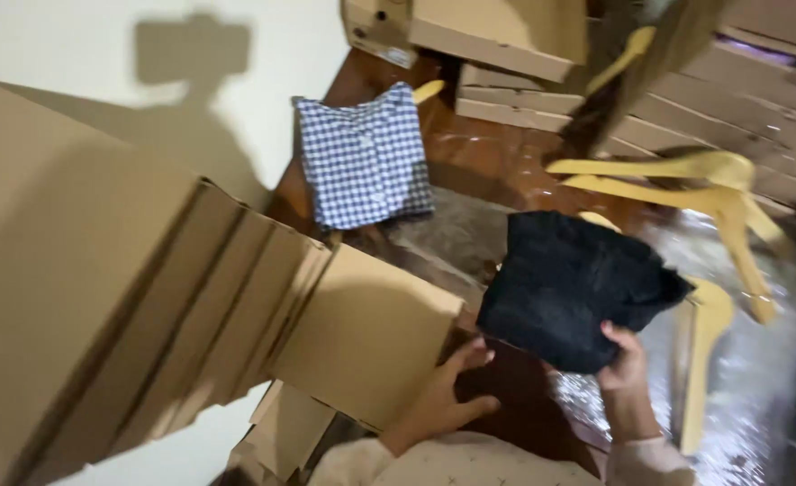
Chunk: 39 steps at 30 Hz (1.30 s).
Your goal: Packing folded clothes into cardboard boxes for shipping or storage.
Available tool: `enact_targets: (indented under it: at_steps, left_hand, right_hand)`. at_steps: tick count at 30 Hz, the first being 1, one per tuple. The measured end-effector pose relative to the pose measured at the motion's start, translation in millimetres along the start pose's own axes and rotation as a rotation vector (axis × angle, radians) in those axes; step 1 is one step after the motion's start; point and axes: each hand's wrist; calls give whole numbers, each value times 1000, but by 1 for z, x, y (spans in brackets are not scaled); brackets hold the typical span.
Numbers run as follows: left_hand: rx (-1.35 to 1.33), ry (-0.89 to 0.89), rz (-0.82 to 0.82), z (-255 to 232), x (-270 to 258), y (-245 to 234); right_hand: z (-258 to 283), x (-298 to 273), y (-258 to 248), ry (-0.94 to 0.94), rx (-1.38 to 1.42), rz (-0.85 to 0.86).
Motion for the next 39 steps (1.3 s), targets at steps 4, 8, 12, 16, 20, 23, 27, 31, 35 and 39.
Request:
enact_targets:
  at_steps: [4,8,12,16,20,23,27,31,35,39]
  left_hand:
    - [-758,-443,-5,97,4,102]
    - [-704,-439,-278,101,8,125]
    - [31,404,33,182,-9,122]
    - [31,269,129,177,-10,127]
    - [-771,-963,100,147,22,129]
    - [-615,-781,204,123,47,126]
    - [24,-337,215,119,67,138]
    - [106,-355,212,79,74,154]
    - [144,-118,-44,139,79,160]
    - [1137,143,329,100,78,149]
  right_hand:
    - [-42,-48,-54,-9,124,-103]
    - [-52,-86,-90,77,156,-103]
    - [-3,-129,-95,-506,-82,53]
    - [36,-130,-107,38,231,-123]
    - [49,-89,-134,158,107,23]
    - [49,-53,-147,193,14,244]
    - [58,-45,-115,72,-313,196]
    - [53,-39,-135,34,-479,26]
    - [30,-30,-177,78,-377,-142]
    - [22,-51,-166,-89,-424,-268]
Point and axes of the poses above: each hand's wrist, its own x-axis towards the middle knuckle, its own y-axis out of the palm, z = x × y, and after that the axes turned 14 degrees about -z, right-handed
